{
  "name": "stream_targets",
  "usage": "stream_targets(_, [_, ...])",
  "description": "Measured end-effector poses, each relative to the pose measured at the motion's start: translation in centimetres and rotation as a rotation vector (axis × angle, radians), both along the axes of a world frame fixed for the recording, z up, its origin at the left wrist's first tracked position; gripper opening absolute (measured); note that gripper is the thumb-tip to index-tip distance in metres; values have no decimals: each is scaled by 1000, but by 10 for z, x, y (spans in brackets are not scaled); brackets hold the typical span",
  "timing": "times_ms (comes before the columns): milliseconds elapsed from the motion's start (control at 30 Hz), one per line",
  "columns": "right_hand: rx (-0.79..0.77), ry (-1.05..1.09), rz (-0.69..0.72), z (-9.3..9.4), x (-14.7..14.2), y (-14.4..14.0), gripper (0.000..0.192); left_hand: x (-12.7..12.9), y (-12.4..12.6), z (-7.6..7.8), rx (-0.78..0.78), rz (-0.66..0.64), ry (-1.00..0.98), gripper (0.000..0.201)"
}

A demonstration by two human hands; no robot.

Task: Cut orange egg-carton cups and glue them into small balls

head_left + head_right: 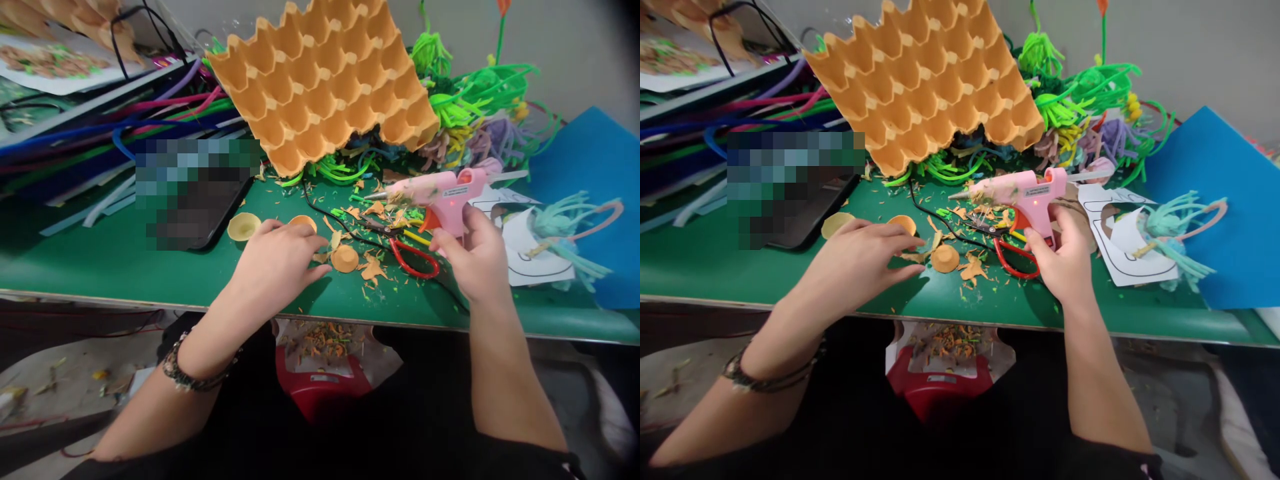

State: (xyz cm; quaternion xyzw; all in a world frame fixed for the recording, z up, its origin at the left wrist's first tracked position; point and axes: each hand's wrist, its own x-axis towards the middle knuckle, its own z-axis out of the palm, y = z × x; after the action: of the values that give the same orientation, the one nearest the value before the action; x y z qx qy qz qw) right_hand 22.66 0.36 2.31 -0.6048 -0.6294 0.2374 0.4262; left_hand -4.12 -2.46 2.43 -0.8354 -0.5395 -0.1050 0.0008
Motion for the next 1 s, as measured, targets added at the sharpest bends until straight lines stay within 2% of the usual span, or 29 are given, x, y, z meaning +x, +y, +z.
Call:
stream_targets(200, [-1, -7, -2, 0, 0, -1, 33, 0, 1, -4, 1, -36, 49, 8])
stream_targets(333, [2, -10, -10, 1, 0, -2, 32, 1, 4, -6, -62, -19, 86, 4])
stream_targets(433, [8, -3, -9, 2, -1, -2, 32, 1, 5, -5, -106, -10, 50, 5])
stream_targets(633, [-3, -7, -6, 1, -1, -2, 33, 0, 3, -3, -51, -8, 6, 18])
stream_targets(800, [-15, -9, -9, 0, 0, -1, 36, 1, 5, 2, -117, 23, 64, 6])
stream_targets(1000, [69, -129, 25, -10, 6, 6, 35, 2, 4, 7, -154, 61, 64, 19])
